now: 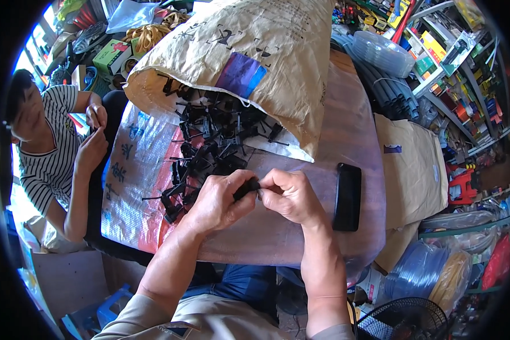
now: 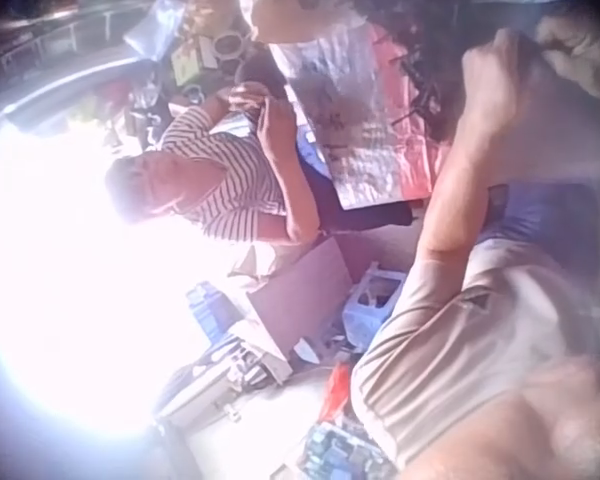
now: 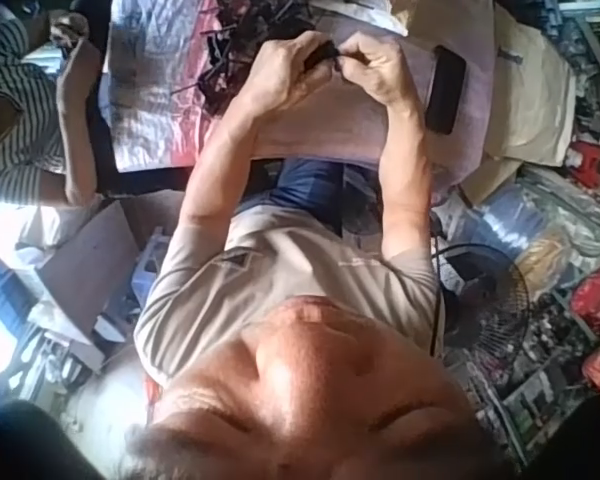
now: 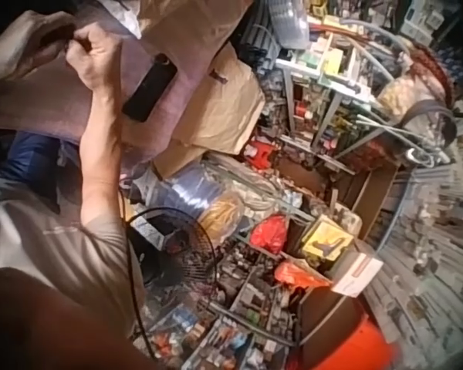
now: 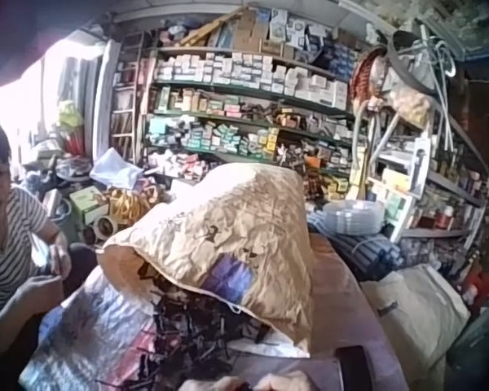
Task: Manually assembling small black plastic components from a large bag at a workstation.
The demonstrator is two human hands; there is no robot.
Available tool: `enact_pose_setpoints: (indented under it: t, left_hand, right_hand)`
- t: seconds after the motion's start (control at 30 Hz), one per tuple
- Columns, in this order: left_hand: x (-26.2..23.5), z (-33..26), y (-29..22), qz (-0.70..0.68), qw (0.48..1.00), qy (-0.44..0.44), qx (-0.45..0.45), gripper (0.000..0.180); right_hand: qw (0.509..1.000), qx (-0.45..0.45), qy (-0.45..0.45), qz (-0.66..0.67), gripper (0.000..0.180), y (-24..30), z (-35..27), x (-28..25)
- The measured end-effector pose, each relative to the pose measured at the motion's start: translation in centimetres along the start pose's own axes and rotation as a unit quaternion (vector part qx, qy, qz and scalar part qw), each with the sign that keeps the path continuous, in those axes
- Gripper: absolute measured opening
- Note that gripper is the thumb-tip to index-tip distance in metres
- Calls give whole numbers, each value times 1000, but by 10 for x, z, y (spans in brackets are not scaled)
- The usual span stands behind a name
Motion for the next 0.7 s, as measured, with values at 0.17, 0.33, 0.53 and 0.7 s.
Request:
enact_pose_setpoints:
  t: [0.17, 0.33, 0.53, 0.7]
  left_hand:
    - [-1, 6, 25, -370, 914, 63, -153, 37]
    - [-29, 13, 48, -726, 677, 76, -91, 29]
    - [-32, 12, 53, -737, 669, 47, -91, 11]
    - [-34, 7, 44, -527, 831, -39, -177, 16]
  right_hand:
    - [999, 2, -42, 18, 7, 6, 5, 0]
    - [946, -54, 106, -302, 23, -2, 9, 27]
    - [957, -75, 80, -267, 6, 11, 11, 23]
    - [907, -230, -90, -340, 11, 50, 12, -9]
Point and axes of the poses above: each hand's wrist, its own z-axis towards the middle knuckle, its own x-axis out of the palm, y = z × x, the point moved 9 cm from there along z, towards the middle knuckle, and after that the axes turned 15 degrees about -x, right-handed, at the moved point
